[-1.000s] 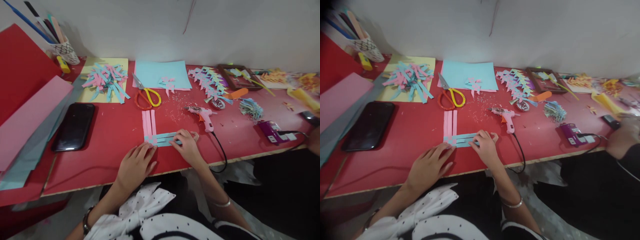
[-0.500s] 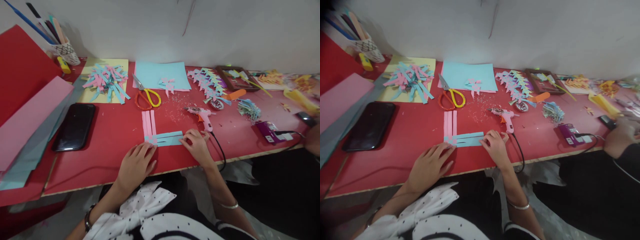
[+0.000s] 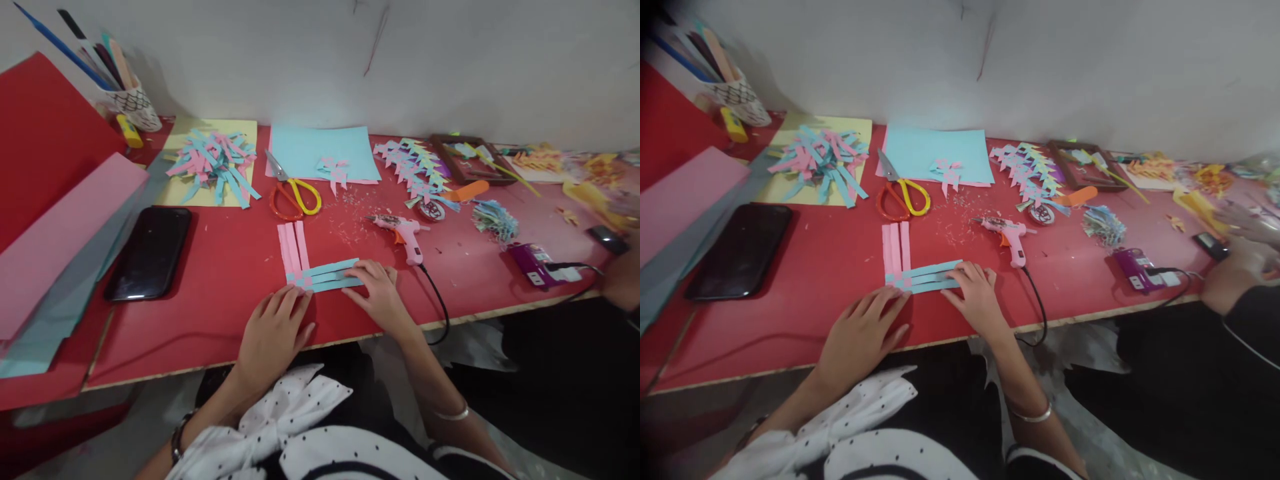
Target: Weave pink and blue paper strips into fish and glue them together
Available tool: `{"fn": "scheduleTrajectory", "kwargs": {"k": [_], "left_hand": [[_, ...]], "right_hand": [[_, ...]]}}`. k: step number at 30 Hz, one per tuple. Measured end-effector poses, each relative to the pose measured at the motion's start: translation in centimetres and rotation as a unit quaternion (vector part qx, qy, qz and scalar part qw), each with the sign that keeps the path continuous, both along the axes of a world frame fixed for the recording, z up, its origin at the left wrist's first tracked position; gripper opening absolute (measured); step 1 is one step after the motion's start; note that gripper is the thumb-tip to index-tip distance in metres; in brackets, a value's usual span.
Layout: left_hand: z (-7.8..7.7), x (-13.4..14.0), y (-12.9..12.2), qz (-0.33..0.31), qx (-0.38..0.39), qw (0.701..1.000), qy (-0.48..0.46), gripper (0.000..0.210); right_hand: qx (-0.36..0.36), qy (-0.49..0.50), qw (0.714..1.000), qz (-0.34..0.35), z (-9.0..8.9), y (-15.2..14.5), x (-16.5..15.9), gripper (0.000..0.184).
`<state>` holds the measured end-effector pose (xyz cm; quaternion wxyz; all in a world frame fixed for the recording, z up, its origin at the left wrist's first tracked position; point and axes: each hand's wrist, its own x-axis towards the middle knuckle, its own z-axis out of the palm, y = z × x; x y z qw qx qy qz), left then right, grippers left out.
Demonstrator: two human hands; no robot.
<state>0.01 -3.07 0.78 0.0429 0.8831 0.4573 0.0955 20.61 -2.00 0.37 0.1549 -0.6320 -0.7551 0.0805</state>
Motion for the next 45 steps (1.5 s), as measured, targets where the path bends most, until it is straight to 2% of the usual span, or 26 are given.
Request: {"fn": "scheduleTrajectory", "kwargs": {"k": [6, 11, 17, 20, 24, 28, 31, 33, 35, 37, 40, 42, 45], "left_hand": [[-0.2, -0.2, 0.0, -0.015, 0.017, 1.0, 0.017, 0.038], [-0.4, -0.3, -0.1, -0.017, 0.027, 0.999, 0.015, 0.039], [0.0, -1.0, 0.6, -0.019, 0.064, 0.997, -0.039, 0.042], [0.4, -1.3, 1.5, -0.015, 0.045, 0.996, -0.071, 0.042], [0.6, -0.9, 2.5, 0.026, 0.027, 0.996, -0.084, 0.044], [0.7, -0.1, 3.1, 0.051, 0.022, 0.996, -0.064, 0.033], [0.7, 0.3, 3.4, 0.069, 0.027, 0.996, -0.044, 0.022], [0.7, 0.2, 3.5, 0.071, 0.031, 0.996, -0.054, 0.025], [0.5, 0.1, 3.5, 0.07, 0.032, 0.993, -0.092, 0.032], [0.3, -0.2, 3.4, 0.076, 0.025, 0.988, -0.135, 0.038], [-0.1, -0.6, 3.3, 0.079, 0.005, 0.983, -0.167, 0.042], [-0.3, -0.8, 3.2, 0.074, -0.004, 0.982, -0.176, 0.042], [-0.5, -0.9, 2.9, 0.067, -0.016, 0.979, -0.19, 0.04]], "right_hand": [[0.001, 0.027, 1.0, -0.009, 0.6, 0.1, -0.3, 0.01], [-0.016, 0.069, 0.997, 0.017, 1.0, 0.6, -0.8, 0.009], [-0.001, 0.047, 0.999, 0.011, 2.6, 1.7, -1.5, 0.011], [-0.002, 0.029, 0.998, 0.055, 3.8, 2.1, -1.9, 0.014], [-0.065, -0.001, 0.986, 0.151, 4.9, 2.7, -3.7, 0.02], [-0.093, -0.007, 0.972, 0.214, 4.8, 3.2, -6.1, 0.019], [-0.084, 0.029, 0.97, 0.228, 4.5, 3.3, -6.4, 0.015], [-0.047, 0.086, 0.974, 0.202, 4.3, 3.2, -5.3, 0.013], [0.018, 0.122, 0.984, 0.126, 3.8, 3.1, -3.1, 0.014], [0.104, 0.085, 0.991, -0.015, 3.1, 2.9, -0.4, 0.016], [0.171, -0.034, 0.958, -0.228, 1.2, 2.9, 3.4, 0.024], [0.181, -0.078, 0.937, -0.289, 0.0, 3.1, 5.1, 0.032], [0.159, -0.093, 0.93, -0.319, -1.3, 3.5, 6.5, 0.031]]}}
